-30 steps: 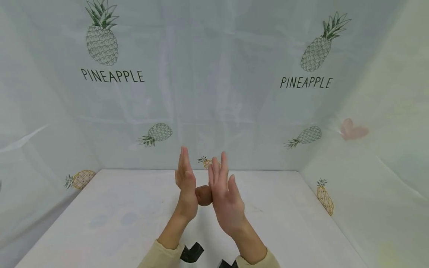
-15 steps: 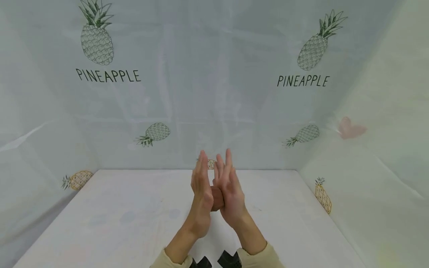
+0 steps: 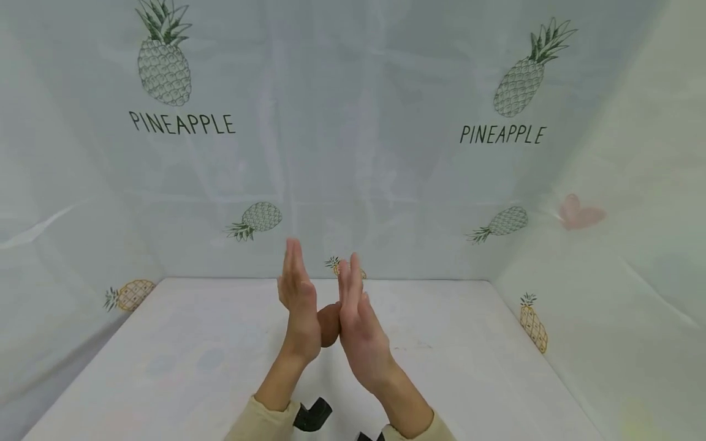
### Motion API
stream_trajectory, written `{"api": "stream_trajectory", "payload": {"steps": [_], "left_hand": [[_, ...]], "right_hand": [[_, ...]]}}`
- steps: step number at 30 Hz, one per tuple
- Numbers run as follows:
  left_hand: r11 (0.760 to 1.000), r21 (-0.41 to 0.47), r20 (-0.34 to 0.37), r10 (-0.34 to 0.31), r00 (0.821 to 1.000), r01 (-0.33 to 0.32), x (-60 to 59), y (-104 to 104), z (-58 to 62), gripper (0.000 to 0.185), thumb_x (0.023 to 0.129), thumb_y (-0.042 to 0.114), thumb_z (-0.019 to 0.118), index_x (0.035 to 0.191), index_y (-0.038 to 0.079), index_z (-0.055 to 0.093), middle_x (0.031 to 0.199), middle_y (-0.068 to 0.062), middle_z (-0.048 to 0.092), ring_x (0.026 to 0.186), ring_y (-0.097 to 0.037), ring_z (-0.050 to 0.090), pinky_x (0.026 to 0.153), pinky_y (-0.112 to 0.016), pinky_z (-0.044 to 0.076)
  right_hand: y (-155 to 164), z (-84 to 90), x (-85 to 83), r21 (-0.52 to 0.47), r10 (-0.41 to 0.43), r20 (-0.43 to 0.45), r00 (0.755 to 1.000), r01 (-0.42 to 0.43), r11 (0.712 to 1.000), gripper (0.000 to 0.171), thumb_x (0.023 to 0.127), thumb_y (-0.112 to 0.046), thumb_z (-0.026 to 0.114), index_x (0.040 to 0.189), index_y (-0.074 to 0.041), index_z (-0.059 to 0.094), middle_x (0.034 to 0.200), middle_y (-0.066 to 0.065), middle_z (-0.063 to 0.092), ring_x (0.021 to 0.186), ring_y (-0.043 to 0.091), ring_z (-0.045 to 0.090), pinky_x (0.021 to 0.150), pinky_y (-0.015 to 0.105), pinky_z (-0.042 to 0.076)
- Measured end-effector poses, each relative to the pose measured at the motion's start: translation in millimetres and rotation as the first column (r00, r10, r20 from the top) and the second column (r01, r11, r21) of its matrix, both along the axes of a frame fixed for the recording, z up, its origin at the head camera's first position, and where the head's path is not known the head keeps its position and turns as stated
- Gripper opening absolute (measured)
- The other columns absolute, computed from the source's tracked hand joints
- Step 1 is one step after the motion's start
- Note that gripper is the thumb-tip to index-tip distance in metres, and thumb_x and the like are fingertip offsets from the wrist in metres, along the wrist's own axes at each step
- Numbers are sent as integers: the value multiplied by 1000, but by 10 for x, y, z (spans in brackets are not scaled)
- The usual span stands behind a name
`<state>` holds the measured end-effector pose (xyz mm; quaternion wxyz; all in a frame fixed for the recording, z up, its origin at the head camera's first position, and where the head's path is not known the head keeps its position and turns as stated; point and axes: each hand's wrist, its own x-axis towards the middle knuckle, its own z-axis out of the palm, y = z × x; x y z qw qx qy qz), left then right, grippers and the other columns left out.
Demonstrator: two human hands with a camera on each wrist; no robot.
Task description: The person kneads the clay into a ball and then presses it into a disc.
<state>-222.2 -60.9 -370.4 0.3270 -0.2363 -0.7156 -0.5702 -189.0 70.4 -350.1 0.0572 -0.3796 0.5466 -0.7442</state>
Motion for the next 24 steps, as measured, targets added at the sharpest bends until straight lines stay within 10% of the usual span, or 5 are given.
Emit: {"api": "stream_trajectory", "payload": {"steps": [4,11,18,24], "left_hand": [[985,4,49,-174,984,174,74,162,-30,67,113,56,9,172,29,-8,178,8,-12,163,-20,-14,118,-72,-13],[871,97,40,-488,872,482,316,320,11,63,113,53,6,170,34,-12,177,11,6,161,-21,-1,119,-71,-14],[948,-174,-168,-296,940,267,368,360,57,78,111,56,0,169,5,-10,178,-15,-10,163,-37,-15,121,-57,-13],[974,5,-51,-226,973,227,167,162,44,74,111,62,9,171,24,-10,178,0,-15,161,-16,-17,118,-66,-17]], "right_hand": [[121,97,39,-121,-13,-45,999,8,993,62,110,-53,0,165,-40,-26,175,-9,-21,162,18,-22,122,59,-23],[254,92,-109,-177,-158,-99,982,139,974,62,111,-51,1,166,-36,-24,175,-5,-21,163,22,-19,124,59,-22],[228,-82,-313,-60,-75,99,992,81,995,63,112,-59,2,167,-39,-19,176,-5,-17,163,18,-16,128,56,-14],[93,-122,-211,103,-14,47,999,9,995,64,111,-60,4,167,-39,-20,176,-8,-19,164,26,-15,127,63,-10]]}}
